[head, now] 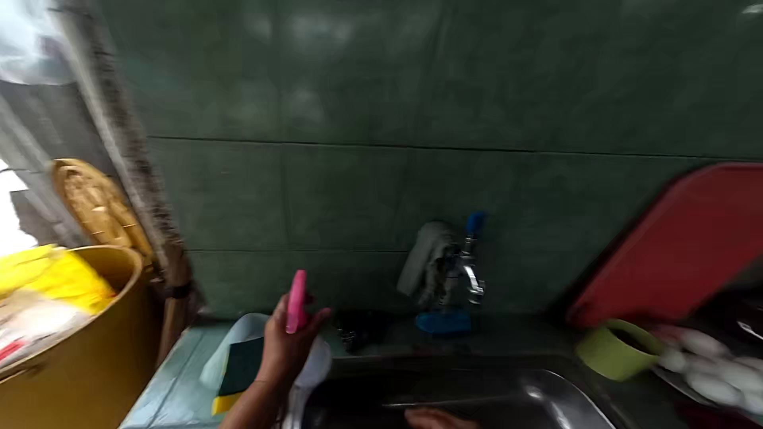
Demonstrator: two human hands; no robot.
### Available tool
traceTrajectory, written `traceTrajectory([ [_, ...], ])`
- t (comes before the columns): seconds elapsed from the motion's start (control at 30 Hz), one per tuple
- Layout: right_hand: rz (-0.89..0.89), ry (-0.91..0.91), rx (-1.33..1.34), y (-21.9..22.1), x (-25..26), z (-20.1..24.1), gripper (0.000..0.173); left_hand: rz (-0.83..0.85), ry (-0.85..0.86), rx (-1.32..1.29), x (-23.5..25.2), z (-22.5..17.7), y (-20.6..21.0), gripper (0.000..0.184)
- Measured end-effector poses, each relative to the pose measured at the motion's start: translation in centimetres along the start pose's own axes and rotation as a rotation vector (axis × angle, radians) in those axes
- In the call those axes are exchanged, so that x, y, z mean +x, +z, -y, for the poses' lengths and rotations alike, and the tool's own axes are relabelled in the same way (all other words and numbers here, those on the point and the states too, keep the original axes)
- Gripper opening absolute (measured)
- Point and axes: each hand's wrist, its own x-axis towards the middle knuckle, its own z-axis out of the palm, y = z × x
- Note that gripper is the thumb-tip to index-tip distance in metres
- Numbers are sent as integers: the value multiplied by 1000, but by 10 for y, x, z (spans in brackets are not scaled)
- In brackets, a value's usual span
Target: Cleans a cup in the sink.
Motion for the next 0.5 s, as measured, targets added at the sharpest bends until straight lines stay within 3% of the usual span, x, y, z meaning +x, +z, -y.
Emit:
traceTrajectory([
  [0.1,-250,112,-314,-74,-9,-28,30,14,-23,147,24,11,21,69],
  [0.2,-529,168,-612,-147,-9,-61,38,24,11,284,23,11,16,99],
  [0.27,-590,315,-734,-190,-4,-79,54,12,-65,359,8,-7,6,115],
  [0.37,-305,749,-800,-242,-2,-111,77,9,44,436,-17,-47,-8,106],
  [0.43,-168,842,-820,-260,-5,-137,80,97,204,440,-25,-77,-17,91],
  [0.5,-246,893,-816,-263,-4,-148,74,173,315,477,-27,-109,-17,80],
])
